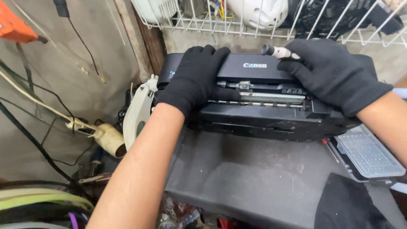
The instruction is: Cleaning the internal mechanism of a Canon printer by scraping the rollers and metal components with a screwdriver to remove buildup.
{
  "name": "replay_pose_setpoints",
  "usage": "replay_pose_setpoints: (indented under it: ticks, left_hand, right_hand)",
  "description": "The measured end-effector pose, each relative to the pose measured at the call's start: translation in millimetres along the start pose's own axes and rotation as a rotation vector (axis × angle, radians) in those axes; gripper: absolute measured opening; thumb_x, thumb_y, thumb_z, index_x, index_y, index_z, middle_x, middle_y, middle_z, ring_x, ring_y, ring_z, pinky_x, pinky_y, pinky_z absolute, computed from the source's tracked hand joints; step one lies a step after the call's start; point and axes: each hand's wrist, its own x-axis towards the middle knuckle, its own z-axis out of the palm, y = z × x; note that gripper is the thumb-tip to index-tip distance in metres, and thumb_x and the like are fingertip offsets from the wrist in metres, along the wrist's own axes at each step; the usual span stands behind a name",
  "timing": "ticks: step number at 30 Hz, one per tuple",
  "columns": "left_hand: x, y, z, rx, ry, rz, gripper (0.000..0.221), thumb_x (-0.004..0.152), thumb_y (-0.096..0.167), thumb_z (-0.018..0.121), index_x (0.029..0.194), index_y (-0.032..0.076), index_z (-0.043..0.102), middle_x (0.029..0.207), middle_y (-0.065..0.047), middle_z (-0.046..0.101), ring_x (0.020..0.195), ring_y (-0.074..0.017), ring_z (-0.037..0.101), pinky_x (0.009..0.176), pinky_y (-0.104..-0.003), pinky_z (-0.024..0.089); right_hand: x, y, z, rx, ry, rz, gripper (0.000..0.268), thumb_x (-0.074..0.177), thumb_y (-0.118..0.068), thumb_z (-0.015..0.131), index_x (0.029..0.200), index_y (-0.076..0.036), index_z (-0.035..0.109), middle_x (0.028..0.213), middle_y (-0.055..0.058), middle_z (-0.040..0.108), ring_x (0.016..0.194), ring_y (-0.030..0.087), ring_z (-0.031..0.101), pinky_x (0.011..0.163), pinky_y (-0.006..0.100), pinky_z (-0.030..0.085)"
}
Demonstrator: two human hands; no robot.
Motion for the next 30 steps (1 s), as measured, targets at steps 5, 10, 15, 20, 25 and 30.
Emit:
replay_pose_setpoints:
  ticks: [5, 10, 15, 20, 25, 30]
  left_hand:
    - [7, 1, 6, 0.037, 0.064, -0.078, 0.103, 0.062, 0.088, 0.082, 0.131, 0.016, 0.059, 0.107, -0.015, 0.065, 0.096, -0.0389, 0.059, 0.088, -0.049, 0.043]
    - [14, 0, 5, -0.004, 0.047, -0.077, 0.095, 0.063, 0.084, 0.081, 0.126, 0.015, 0.061, 0.107, -0.016, 0.067, 0.096, -0.0387, 0.061, 0.085, -0.049, 0.043]
    - [18, -9, 9, 0.09, 0.1, 0.038, 0.102, 0.057, 0.094, 0.078, 0.112, 0.01, 0.058, 0.099, -0.02, 0.065, 0.083, -0.045, 0.063, 0.07, -0.056, 0.046]
    - [22, -8, 8, 0.044, 0.083, 0.051, 0.091, 0.063, 0.09, 0.076, 0.105, 0.011, 0.057, 0.1, -0.017, 0.064, 0.085, -0.0423, 0.062, 0.071, -0.054, 0.045]
    - [18, -7, 9, 0.03, 0.15, 0.022, 0.089, 0.063, 0.089, 0.077, 0.1, 0.011, 0.057, 0.101, -0.015, 0.063, 0.086, -0.0392, 0.06, 0.074, -0.051, 0.044]
    - [15, -5, 7, 0.028, 0.178, 0.035, 0.091, 0.066, 0.093, 0.067, 0.103, 0.01, 0.059, 0.098, -0.015, 0.062, 0.081, -0.0396, 0.06, 0.071, -0.052, 0.044]
  right_hand:
    - [1, -42, -18, 0.025, 0.138, -0.068, 0.03, 0.114, -0.035, 0.06, 0.129, -0.01, 0.068, 0.114, 0.012, 0.063, 0.1, 0.033, 0.065, 0.072, 0.047, 0.046]
    - [15, -86, -15, 0.442, 0.286, -0.188, 0.045, 0.113, -0.032, 0.046, 0.135, 0.0, 0.067, 0.126, 0.022, 0.06, 0.115, 0.034, 0.062, 0.096, 0.043, 0.047]
    - [43, -113, -15, 1.207, 0.181, 0.151, 0.033, 0.11, -0.037, 0.041, 0.125, -0.008, 0.049, 0.105, 0.006, 0.052, 0.083, 0.017, 0.064, 0.071, 0.022, 0.05]
    - [41, -101, 12, 1.437, 0.227, 0.131, 0.041, 0.106, -0.031, 0.051, 0.136, -0.005, 0.052, 0.112, 0.008, 0.057, 0.098, 0.02, 0.063, 0.088, 0.029, 0.054]
    - [38, -96, -6, 1.225, 0.186, 0.157, 0.046, 0.1, -0.025, 0.058, 0.138, 0.001, 0.055, 0.1, 0.01, 0.066, 0.094, 0.021, 0.07, 0.091, 0.032, 0.058]
    - [29, -118, -11, 0.98, 0.168, 0.174, 0.023, 0.098, -0.006, 0.065, 0.121, -0.001, 0.061, 0.102, 0.012, 0.075, 0.099, 0.016, 0.074, 0.096, 0.029, 0.062]
